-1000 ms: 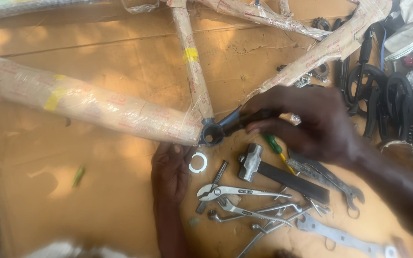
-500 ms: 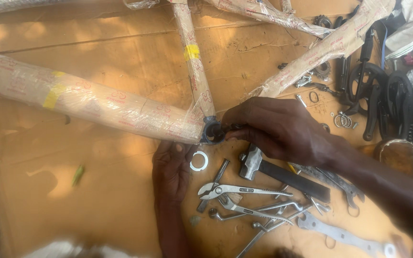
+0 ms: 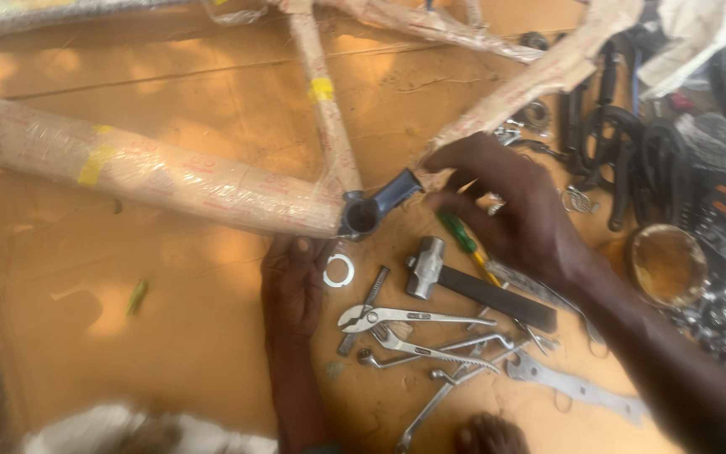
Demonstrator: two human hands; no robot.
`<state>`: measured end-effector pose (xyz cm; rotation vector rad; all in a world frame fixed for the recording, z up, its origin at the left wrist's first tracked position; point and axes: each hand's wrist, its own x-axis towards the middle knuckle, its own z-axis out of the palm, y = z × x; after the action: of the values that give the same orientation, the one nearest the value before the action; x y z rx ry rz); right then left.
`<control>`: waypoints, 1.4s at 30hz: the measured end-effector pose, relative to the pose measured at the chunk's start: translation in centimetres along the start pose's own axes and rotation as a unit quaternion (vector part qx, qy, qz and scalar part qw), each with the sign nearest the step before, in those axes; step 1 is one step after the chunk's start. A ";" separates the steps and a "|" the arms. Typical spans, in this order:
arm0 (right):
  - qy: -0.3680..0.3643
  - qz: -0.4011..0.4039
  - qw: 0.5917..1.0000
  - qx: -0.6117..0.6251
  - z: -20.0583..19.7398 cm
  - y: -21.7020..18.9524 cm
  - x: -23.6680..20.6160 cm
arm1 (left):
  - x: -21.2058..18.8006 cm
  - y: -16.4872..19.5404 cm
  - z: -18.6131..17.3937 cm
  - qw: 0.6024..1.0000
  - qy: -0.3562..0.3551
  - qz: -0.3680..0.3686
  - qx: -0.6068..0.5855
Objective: The person assembles a bicycle bottom bracket by applying grease to a bearing cup, inserting ball bearings, and seating the cup into the frame. They use a hammer to tap the cup into place and a wrench to tighten it.
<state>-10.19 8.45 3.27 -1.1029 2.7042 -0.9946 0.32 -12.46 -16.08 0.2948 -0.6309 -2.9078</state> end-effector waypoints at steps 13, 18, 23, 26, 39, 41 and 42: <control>0.077 0.242 0.963 -0.095 -0.5 15.9 -13.7 | 1.4 0.2 -3.3 0.999 -0.025 0.012 0.033; -0.010 0.234 0.966 -0.106 2.3 16.4 -11.6 | 1.9 1.1 -2.7 0.997 -0.068 0.013 0.026; -0.093 0.248 0.938 -0.225 3.4 13.8 -7.6 | 2.5 0.3 -3.6 0.995 -0.094 0.037 0.027; -0.124 0.279 0.952 -0.011 1.9 11.8 -6.4 | 2.9 0.2 -3.5 0.995 -0.095 0.024 0.033; -0.015 0.029 0.965 0.262 4.1 2.5 2.6 | 1.7 1.2 -0.5 0.998 -0.060 -0.006 0.036; -0.025 0.023 0.983 0.183 4.4 1.6 3.1 | 1.7 1.1 -0.4 0.997 -0.063 -0.005 0.036; -0.031 0.019 0.989 0.144 4.5 1.3 3.2 | 1.7 1.1 -0.4 0.998 -0.055 -0.005 0.038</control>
<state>-12.06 4.61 -0.46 -1.0047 2.4238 -1.2715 -1.10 -13.92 -16.28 0.1468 -0.7609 -2.9300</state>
